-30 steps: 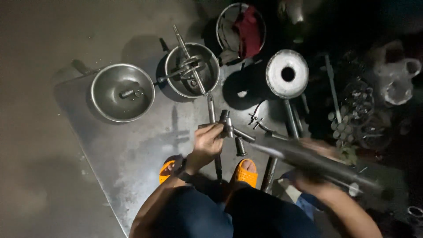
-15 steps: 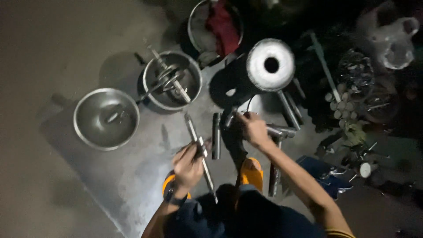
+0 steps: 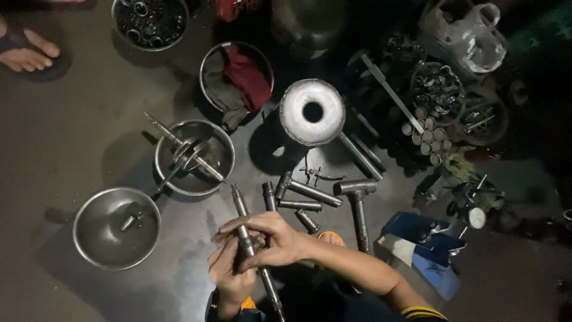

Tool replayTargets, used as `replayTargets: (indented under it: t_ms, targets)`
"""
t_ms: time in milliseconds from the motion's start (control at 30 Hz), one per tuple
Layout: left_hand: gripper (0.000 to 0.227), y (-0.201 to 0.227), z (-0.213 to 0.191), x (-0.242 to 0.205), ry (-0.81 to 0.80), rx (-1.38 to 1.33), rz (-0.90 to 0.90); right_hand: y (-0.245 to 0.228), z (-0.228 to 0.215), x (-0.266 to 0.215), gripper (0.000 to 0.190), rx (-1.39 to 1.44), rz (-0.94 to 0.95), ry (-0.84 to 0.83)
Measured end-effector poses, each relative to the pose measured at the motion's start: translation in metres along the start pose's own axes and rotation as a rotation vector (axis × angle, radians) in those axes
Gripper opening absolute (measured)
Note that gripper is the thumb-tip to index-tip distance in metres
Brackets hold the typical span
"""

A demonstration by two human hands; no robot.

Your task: The person assembles various metal components on a workbench. They use a hammer to tap parts together and a cloth to wipe surfaces, handling multiple cylindrical and rod-shaped pieces throughout the process.

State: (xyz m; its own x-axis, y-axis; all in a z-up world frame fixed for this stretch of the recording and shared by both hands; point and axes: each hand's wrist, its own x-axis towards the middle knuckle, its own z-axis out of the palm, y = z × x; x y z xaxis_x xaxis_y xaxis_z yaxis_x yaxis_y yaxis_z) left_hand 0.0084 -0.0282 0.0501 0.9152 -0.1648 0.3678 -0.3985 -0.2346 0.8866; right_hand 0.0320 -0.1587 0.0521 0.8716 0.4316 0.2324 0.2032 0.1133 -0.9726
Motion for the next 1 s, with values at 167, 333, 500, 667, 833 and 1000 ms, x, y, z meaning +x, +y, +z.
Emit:
replayTargets:
  t_ms: [167, 333, 500, 667, 833, 1000]
  targets:
    - [0.016, 0.009, 0.007, -0.005, -0.007, -0.004, -0.018, -0.004, 0.004, -0.006, 0.065, 0.267, -0.131, 0.044]
    - [0.023, 0.011, 0.018, -0.006, 0.034, -0.002, 0.038, 0.003, 0.005, -0.016, 0.068, 0.194, -0.145, 0.063]
    - [0.015, 0.004, 0.023, -0.018, 0.031, 0.072, 0.021, 0.029, 0.007, -0.033, 0.062, 0.198, -0.093, 0.214]
    - [0.018, 0.009, 0.016, -0.025, -0.016, 0.087, 0.041, 0.004, 0.000, -0.027, 0.047, 0.076, -0.137, 0.083]
    - [0.025, -0.010, 0.028, -0.062, 0.058, -0.220, -0.214, -0.008, 0.011, -0.019, 0.036, 0.374, -0.174, 0.064]
    - [0.015, -0.054, 0.019, -0.099, 0.116, 0.320, -0.083, -0.003, 0.025, -0.023, 0.035, 0.331, -0.213, 0.071]
